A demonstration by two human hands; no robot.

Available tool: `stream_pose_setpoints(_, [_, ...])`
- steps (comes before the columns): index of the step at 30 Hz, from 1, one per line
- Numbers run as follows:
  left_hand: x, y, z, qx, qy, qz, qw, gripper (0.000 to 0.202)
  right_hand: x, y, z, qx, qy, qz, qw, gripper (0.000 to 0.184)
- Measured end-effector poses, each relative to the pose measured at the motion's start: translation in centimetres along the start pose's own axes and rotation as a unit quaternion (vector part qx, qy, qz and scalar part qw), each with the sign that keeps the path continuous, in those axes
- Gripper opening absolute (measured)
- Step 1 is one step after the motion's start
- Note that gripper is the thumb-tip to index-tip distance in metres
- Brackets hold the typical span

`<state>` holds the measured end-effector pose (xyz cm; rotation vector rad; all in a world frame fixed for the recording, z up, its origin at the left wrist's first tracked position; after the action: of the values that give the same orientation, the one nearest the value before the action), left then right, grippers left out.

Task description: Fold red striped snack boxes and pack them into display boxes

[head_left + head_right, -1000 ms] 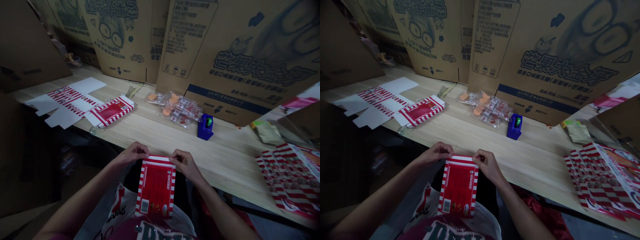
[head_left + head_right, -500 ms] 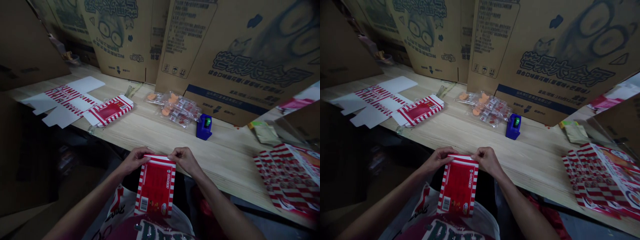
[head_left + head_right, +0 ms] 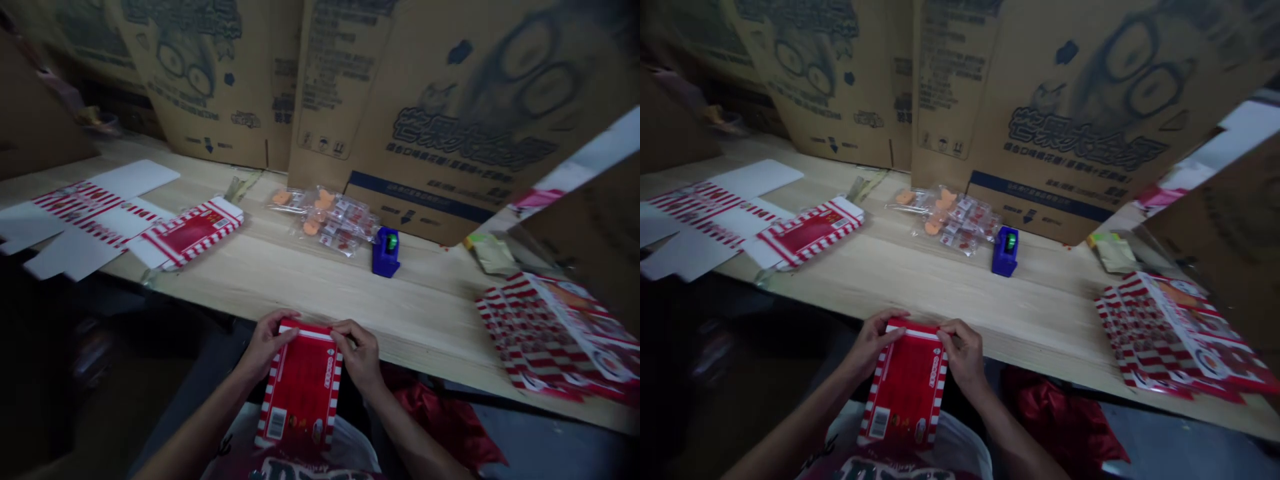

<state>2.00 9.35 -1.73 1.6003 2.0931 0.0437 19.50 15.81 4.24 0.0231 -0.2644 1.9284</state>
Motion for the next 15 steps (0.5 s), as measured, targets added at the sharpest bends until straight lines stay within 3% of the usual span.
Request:
stream_pose_setpoints(3, [0.2,1.1,-0.2,-0.002,-0.032,0.034,0.999,0.045,0.6,-0.1,-0.6,0.021,0.017,0.018,0.999,0.013])
stream_pose_setpoints(5, [0.6,1.1,-0.5,0.003,-0.043,0.029,0.999,0.04,2.6,-1.1,-1.3,0.052,0.032,0.036,0.998,0.015])
stream_pose_setpoints(7, [0.8,1.1,-1.0,0.009,-0.041,0.015,0.999,0.04,6.0,-5.4,-2.1,0.048,0.032,-0.055,0.997,0.031])
stream_pose_setpoints(9, [1.0,1.2,-1.4,0.013,-0.046,0.01,0.999,0.042,9.0,-12.0,-2.8,-0.001,0.024,-0.237,0.971,0.04])
stream_pose_setpoints(10, [1.0,1.3,-1.6,0.014,-0.049,0.011,0.999,0.043,10.5,-14.5,-3.2,-0.019,0.028,-0.29,0.956,0.042])
stream_pose_setpoints(12, [1.1,1.5,-1.9,0.017,-0.058,0.016,0.998,0.044,13.3,-17.6,-4.2,-0.041,0.045,-0.325,0.944,0.041])
stream_pose_setpoints(15, [1.2,1.4,-2.4,0.028,-0.055,0.012,0.998,0.045,16.2,-18.6,-5.5,-0.05,0.066,-0.298,0.951,0.037])
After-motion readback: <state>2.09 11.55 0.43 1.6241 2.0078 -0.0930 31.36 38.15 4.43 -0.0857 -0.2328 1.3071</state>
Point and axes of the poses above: each hand's wrist, its own x-axis towards the middle knuckle, its own y-axis out of the palm, z = x × y, the point moved 9 cm from there along x, towards the middle knuckle, and after that the axes turned 7 degrees about x, right-handed, at the moved point
